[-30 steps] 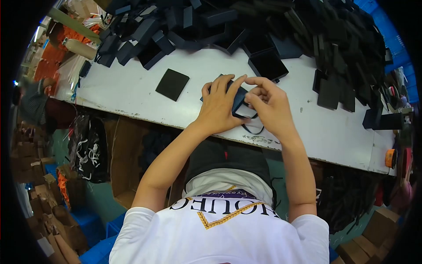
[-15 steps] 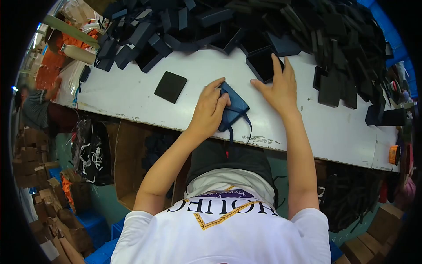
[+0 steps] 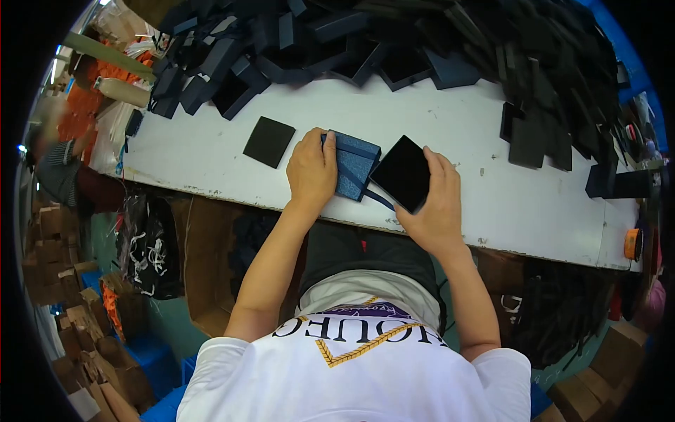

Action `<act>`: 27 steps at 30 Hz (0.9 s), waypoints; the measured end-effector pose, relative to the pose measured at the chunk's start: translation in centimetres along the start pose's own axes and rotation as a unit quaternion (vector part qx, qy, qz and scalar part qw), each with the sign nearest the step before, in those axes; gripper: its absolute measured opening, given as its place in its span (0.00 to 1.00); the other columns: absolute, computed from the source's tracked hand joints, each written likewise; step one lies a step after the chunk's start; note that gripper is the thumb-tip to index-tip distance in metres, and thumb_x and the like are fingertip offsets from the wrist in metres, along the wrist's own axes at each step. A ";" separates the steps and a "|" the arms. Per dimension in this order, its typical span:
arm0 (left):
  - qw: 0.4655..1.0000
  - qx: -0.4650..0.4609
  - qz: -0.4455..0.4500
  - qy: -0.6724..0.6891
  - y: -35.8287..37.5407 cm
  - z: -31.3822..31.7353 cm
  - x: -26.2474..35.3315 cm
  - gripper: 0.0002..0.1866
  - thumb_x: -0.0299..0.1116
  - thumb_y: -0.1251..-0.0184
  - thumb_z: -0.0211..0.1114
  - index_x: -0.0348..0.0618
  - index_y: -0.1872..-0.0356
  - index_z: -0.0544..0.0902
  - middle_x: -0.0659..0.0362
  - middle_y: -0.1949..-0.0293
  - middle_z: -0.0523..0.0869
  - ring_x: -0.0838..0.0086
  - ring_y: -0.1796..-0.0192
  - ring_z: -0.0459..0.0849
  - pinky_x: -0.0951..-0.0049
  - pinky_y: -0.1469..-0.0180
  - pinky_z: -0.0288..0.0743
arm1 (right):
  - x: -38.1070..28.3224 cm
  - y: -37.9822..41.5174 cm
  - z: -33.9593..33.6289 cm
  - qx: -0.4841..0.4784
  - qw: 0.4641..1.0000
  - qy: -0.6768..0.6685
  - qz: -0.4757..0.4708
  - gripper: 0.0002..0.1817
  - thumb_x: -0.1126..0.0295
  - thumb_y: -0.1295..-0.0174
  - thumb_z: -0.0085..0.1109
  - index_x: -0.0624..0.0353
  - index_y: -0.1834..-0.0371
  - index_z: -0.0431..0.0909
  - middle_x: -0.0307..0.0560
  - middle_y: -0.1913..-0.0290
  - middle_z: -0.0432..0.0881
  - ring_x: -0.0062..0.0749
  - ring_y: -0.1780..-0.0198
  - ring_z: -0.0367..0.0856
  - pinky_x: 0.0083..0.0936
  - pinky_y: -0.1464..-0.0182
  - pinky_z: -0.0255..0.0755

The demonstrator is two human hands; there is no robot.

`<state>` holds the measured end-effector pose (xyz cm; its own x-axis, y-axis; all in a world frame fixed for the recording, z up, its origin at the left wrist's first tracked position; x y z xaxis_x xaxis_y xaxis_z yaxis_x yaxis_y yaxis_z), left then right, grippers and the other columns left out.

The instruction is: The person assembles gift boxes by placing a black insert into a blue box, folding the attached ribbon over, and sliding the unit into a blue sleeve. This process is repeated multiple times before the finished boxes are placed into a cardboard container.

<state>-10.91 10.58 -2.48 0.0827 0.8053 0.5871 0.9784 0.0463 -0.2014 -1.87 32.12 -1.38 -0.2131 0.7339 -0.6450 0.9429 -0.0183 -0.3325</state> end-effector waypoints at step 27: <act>0.975 -0.001 -0.012 0.220 2.7 0.6 -0.9 0.18 0.40 0.13 0.50 0.33 0.47 0.80 0.47 0.44 0.81 0.53 0.44 0.82 0.63 0.38 0.74 | -3.1 -3.1 8.6 -0.099 0.942 -0.319 -0.017 0.66 0.33 0.36 0.66 0.69 0.13 0.38 0.70 0.13 0.40 0.76 0.14 0.33 0.61 0.17 0.37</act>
Point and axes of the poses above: each hand's wrist, its own y-axis away from the middle knuckle, its own z-axis out of the palm, x = y × z, the point moved 1 cm from there along -y, towards the middle knuckle
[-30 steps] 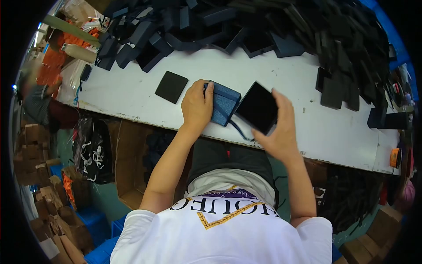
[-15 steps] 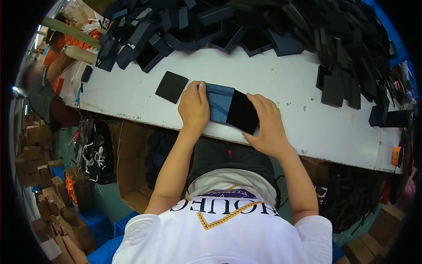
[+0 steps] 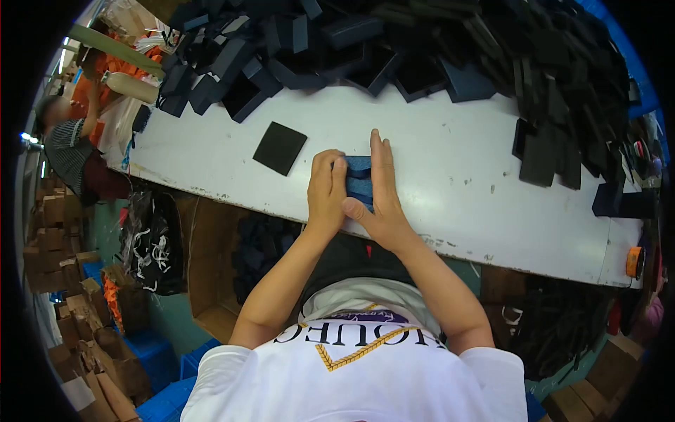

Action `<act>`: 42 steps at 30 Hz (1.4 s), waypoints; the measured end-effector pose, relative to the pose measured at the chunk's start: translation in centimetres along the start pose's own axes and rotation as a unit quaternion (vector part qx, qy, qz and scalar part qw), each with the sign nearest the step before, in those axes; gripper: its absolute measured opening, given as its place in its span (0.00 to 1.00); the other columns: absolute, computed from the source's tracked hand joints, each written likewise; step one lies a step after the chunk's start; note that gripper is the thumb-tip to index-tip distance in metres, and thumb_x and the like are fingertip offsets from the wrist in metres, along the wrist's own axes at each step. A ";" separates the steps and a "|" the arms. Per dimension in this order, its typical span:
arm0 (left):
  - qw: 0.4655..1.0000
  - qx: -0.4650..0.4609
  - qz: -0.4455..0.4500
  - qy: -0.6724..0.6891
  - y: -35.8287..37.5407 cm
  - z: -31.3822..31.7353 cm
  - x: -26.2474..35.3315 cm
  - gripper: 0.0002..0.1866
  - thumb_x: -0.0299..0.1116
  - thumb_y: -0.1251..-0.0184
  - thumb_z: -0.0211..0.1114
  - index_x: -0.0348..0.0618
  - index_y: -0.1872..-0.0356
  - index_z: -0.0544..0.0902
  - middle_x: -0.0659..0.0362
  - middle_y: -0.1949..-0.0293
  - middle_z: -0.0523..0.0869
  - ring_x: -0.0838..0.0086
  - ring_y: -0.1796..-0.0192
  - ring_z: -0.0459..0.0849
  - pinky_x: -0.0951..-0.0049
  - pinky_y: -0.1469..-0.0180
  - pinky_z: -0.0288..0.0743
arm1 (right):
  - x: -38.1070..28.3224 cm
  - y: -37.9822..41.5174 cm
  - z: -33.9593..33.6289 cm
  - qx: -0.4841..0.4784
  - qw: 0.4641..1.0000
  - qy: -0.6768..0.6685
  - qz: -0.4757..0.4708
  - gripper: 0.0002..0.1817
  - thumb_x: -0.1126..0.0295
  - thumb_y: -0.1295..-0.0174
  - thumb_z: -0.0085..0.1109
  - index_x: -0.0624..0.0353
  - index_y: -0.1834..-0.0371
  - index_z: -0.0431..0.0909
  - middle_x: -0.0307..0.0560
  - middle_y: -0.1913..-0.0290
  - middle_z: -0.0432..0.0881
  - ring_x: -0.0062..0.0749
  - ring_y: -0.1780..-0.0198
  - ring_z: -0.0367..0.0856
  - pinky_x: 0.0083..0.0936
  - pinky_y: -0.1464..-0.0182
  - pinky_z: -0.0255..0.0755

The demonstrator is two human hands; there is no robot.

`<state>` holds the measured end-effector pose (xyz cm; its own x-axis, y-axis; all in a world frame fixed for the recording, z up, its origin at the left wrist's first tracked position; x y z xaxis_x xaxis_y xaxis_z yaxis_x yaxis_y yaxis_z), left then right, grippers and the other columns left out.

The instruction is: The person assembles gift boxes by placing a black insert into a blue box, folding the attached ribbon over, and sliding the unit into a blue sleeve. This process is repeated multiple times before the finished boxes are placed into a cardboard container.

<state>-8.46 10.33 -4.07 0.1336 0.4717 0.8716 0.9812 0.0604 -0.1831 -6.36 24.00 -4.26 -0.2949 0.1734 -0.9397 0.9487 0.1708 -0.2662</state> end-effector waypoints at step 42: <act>0.946 -0.049 0.237 -0.217 -7.9 -6.2 -0.4 0.19 0.36 0.44 0.81 0.47 0.53 0.83 0.55 0.35 0.83 0.52 0.33 0.77 0.52 0.31 0.66 | -1.3 -9.4 -9.2 0.100 0.859 0.458 -0.205 0.15 0.83 0.43 0.66 0.58 0.54 0.89 0.45 0.56 0.81 0.49 0.36 0.79 0.57 0.24 0.65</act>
Point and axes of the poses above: each hand's wrist, its own y-axis away from the middle knuckle, its own z-axis out of the palm, x = y × z, the point moved 1 cm from there along -y, towards the middle knuckle
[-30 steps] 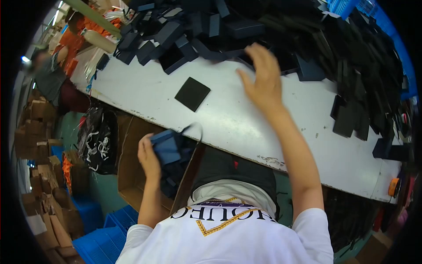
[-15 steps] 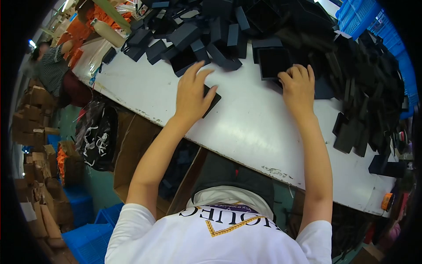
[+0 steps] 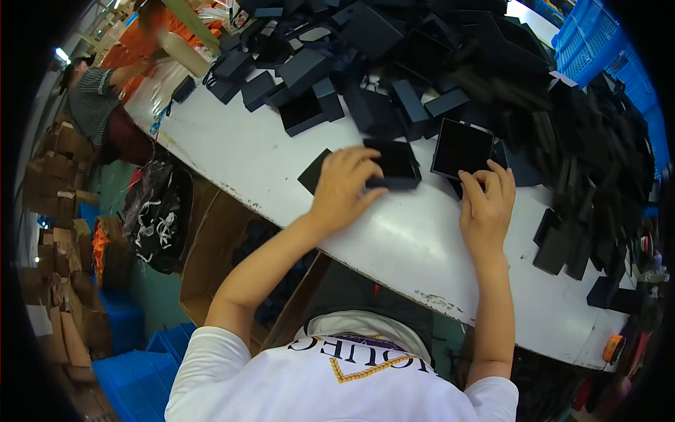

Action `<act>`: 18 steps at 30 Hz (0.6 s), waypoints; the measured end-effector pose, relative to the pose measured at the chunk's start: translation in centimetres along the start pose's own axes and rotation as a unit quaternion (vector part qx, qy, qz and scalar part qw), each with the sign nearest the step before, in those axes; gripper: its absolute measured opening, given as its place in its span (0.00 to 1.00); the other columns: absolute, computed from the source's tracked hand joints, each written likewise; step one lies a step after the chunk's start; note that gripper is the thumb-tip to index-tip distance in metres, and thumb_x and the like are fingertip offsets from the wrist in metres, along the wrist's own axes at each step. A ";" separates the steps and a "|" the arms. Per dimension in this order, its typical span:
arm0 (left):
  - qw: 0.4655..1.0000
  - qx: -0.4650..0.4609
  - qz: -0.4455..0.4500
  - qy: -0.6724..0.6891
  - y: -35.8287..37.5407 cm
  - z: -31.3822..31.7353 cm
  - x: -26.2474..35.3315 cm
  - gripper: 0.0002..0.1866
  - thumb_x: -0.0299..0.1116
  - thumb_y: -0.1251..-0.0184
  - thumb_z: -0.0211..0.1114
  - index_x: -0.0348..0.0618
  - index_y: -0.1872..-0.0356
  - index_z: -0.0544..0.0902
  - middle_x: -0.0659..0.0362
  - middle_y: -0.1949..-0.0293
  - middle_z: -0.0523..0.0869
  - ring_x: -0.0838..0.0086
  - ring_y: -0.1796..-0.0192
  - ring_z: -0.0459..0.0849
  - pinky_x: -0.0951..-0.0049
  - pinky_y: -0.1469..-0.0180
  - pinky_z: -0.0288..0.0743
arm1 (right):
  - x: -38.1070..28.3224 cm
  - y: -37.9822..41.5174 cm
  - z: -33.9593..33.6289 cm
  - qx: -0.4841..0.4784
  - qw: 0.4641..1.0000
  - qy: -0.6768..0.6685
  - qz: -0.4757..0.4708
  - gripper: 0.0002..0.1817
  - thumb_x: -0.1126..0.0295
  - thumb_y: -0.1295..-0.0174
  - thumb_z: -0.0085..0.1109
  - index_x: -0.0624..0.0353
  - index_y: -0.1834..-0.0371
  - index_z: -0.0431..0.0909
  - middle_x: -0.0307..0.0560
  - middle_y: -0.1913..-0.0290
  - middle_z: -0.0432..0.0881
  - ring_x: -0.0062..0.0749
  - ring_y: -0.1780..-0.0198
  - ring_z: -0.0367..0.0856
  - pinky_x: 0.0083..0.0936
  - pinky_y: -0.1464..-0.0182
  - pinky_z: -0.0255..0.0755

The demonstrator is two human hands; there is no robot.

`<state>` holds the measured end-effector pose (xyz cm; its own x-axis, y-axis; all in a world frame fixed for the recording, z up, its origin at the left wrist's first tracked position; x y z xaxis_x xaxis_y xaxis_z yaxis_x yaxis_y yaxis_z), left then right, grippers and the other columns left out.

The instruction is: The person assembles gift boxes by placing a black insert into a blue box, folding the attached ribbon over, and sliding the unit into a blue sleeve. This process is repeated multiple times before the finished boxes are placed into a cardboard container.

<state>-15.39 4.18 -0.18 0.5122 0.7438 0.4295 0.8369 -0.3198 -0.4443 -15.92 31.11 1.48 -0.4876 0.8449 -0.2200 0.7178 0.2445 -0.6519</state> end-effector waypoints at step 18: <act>0.971 -0.119 -0.128 -0.165 -4.9 -0.5 -3.1 0.50 0.40 0.54 0.84 0.50 0.25 0.69 0.47 0.28 0.74 0.47 0.26 0.72 0.36 0.22 0.59 | -6.3 6.7 -3.1 -0.043 0.980 -0.191 -0.023 0.16 0.81 0.46 0.69 0.66 0.52 0.86 0.55 0.49 0.84 0.55 0.46 0.86 0.42 0.45 0.83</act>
Point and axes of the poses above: each hand's wrist, its own y-axis away from the middle knuckle, its own z-axis out of the palm, x = y × z, the point moved 1 cm from there along -y, towards the middle knuckle
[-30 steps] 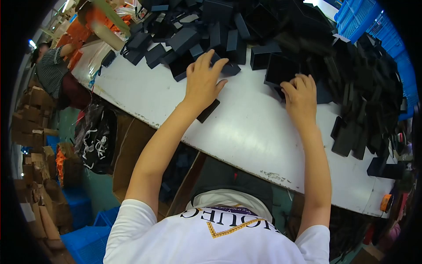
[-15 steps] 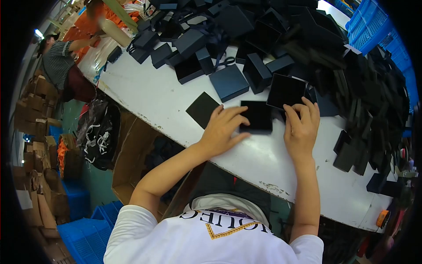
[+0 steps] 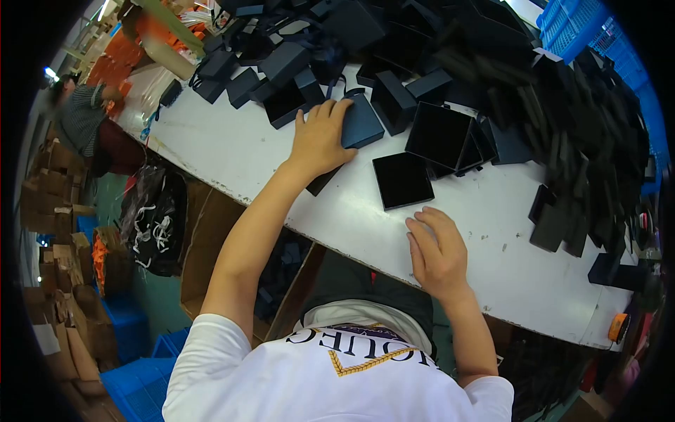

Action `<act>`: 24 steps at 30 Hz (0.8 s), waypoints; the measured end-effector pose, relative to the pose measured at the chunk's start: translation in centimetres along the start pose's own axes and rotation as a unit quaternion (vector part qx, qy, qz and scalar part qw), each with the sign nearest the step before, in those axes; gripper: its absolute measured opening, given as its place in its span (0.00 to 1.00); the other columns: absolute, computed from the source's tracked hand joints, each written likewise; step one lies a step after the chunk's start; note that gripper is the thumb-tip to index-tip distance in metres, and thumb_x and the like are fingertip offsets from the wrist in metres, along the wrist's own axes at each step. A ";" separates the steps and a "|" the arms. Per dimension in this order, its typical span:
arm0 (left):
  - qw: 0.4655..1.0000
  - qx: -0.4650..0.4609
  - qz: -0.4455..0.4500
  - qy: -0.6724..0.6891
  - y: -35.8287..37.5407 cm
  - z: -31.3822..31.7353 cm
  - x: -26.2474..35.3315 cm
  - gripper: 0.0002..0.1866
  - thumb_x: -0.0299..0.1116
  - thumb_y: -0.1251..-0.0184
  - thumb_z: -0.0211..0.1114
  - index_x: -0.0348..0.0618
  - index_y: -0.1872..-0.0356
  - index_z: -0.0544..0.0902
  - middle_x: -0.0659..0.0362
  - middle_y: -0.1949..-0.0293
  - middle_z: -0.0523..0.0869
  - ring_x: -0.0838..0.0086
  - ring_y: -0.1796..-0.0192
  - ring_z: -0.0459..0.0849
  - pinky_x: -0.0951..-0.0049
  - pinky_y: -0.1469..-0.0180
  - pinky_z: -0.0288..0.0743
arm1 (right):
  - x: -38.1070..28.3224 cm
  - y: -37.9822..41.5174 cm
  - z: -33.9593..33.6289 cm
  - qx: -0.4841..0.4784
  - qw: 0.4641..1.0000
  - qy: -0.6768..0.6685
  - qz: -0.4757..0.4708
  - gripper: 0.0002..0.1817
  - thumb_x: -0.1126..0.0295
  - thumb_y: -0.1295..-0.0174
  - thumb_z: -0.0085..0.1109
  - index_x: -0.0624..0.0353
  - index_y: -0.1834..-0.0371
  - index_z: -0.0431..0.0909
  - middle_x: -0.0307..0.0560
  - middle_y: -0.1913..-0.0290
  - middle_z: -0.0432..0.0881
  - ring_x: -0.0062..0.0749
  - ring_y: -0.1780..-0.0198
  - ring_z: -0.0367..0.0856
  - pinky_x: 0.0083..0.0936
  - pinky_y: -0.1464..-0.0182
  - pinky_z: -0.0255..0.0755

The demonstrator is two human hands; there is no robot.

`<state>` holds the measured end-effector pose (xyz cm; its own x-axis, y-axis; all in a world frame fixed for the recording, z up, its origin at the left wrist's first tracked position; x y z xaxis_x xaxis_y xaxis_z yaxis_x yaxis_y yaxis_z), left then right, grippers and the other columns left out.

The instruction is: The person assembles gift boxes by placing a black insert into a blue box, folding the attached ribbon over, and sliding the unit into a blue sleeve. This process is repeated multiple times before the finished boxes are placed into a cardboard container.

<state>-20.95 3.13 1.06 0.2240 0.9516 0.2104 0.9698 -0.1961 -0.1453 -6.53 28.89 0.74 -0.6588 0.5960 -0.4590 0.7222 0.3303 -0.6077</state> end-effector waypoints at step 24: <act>0.870 -0.087 0.002 0.485 12.3 -1.3 7.8 0.25 0.22 0.32 0.67 0.41 0.32 0.80 0.64 0.64 0.85 0.80 0.56 0.82 0.72 0.37 0.72 | -4.9 8.0 1.9 -0.087 0.995 0.020 -0.042 0.25 0.74 0.45 0.63 0.64 0.41 0.84 0.48 0.33 0.81 0.35 0.62 0.72 0.29 0.60 0.76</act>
<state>-7.13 7.83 2.16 0.1218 0.3194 0.9398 0.9498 -0.3126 -0.0169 2.05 27.21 -3.13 -0.7117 0.5884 -0.3837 0.6931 0.4996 -0.5196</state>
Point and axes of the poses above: each hand's wrist, its own y-axis away from the middle knuckle, its own z-axis out of the palm, x = y × z, the point moved 1 cm from there along -y, towards the middle knuckle
